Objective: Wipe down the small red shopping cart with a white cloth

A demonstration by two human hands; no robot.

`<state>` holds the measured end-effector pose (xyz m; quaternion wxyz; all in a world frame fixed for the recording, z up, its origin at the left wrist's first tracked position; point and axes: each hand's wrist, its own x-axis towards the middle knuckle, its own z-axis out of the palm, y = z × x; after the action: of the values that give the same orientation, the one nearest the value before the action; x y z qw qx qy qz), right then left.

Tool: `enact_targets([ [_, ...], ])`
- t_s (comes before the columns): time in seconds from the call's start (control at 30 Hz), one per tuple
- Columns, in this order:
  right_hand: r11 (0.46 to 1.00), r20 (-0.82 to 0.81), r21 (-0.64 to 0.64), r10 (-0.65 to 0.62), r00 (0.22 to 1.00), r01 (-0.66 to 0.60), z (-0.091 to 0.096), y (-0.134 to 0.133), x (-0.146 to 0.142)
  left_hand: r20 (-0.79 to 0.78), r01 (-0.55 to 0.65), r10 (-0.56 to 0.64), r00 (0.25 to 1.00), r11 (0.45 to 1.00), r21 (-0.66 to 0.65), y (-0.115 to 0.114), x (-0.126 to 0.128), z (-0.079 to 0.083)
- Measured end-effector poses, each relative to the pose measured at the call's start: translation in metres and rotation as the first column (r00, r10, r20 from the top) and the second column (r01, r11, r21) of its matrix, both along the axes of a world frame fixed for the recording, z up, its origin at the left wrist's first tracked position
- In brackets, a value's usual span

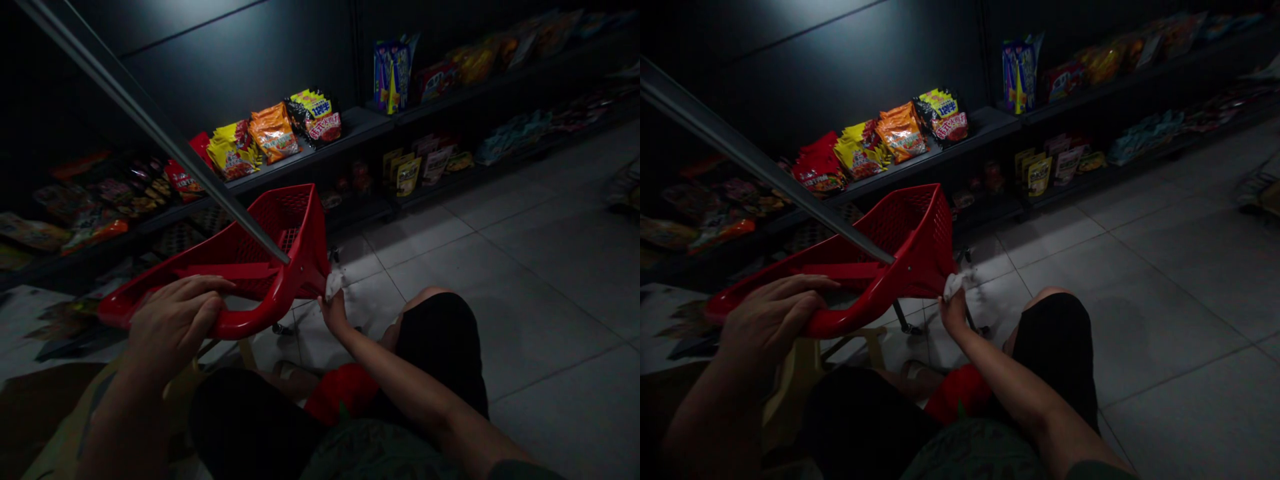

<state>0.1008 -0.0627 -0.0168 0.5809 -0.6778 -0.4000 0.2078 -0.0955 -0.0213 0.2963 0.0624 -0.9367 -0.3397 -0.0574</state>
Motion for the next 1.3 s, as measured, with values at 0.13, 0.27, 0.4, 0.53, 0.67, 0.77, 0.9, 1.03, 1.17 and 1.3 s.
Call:
enact_targets([
  [0.13, 0.954, -0.038, 0.287, 0.104, 0.994, -0.089, 0.062, 0.000, -0.013, 0.002, 0.043, -0.043, 0.999, 0.999, 0.002, 0.003, -0.007, 0.001],
  [0.27, 0.913, -0.108, 0.352, 0.260, 0.960, -0.208, 0.058, -0.006, 0.004, 0.024, 0.059, -0.058, 0.998, 0.998, -0.011, 0.002, -0.014, 0.006],
  [0.4, 0.926, -0.298, 0.317, 0.305, 0.905, -0.207, 0.062, -0.015, 0.005, 0.055, 0.051, -0.049, 0.997, 0.998, -0.034, 0.005, -0.025, 0.007],
  [0.53, 0.837, -0.254, 0.473, 0.429, 0.867, -0.275, 0.117, -0.017, -0.011, 0.039, 0.076, -0.075, 0.996, 0.997, -0.009, 0.013, -0.038, 0.006],
  [0.67, 0.863, -0.236, 0.439, 0.378, 0.895, -0.249, 0.143, 0.000, -0.005, 0.050, 0.059, -0.059, 0.997, 0.998, -0.008, 0.006, -0.034, 0.009],
  [0.77, 0.923, -0.247, 0.342, 0.267, 0.931, -0.174, 0.134, 0.007, 0.000, 0.076, 0.019, -0.016, 0.997, 0.999, -0.032, -0.012, -0.019, 0.006],
  [0.9, 0.911, -0.185, 0.360, 0.283, 0.941, -0.203, 0.120, 0.013, 0.002, 0.059, 0.058, -0.062, 0.996, 0.996, 0.062, -0.026, -0.004, -0.003],
  [1.03, 0.947, -0.212, 0.271, 0.235, 0.949, -0.174, 0.116, 0.029, 0.010, 0.079, 0.092, -0.104, 0.991, 0.986, 0.136, -0.023, -0.010, -0.008],
  [1.17, 0.935, -0.200, 0.272, 0.285, 0.937, -0.227, 0.120, 0.024, 0.007, 0.102, 0.142, -0.158, 0.982, 0.979, 0.145, -0.018, -0.024, -0.007],
  [1.3, 0.881, -0.059, 0.328, 0.379, 0.924, -0.341, 0.112, 0.023, 0.006, 0.127, 0.156, -0.166, 0.978, 0.984, 0.087, -0.016, -0.037, -0.007],
])
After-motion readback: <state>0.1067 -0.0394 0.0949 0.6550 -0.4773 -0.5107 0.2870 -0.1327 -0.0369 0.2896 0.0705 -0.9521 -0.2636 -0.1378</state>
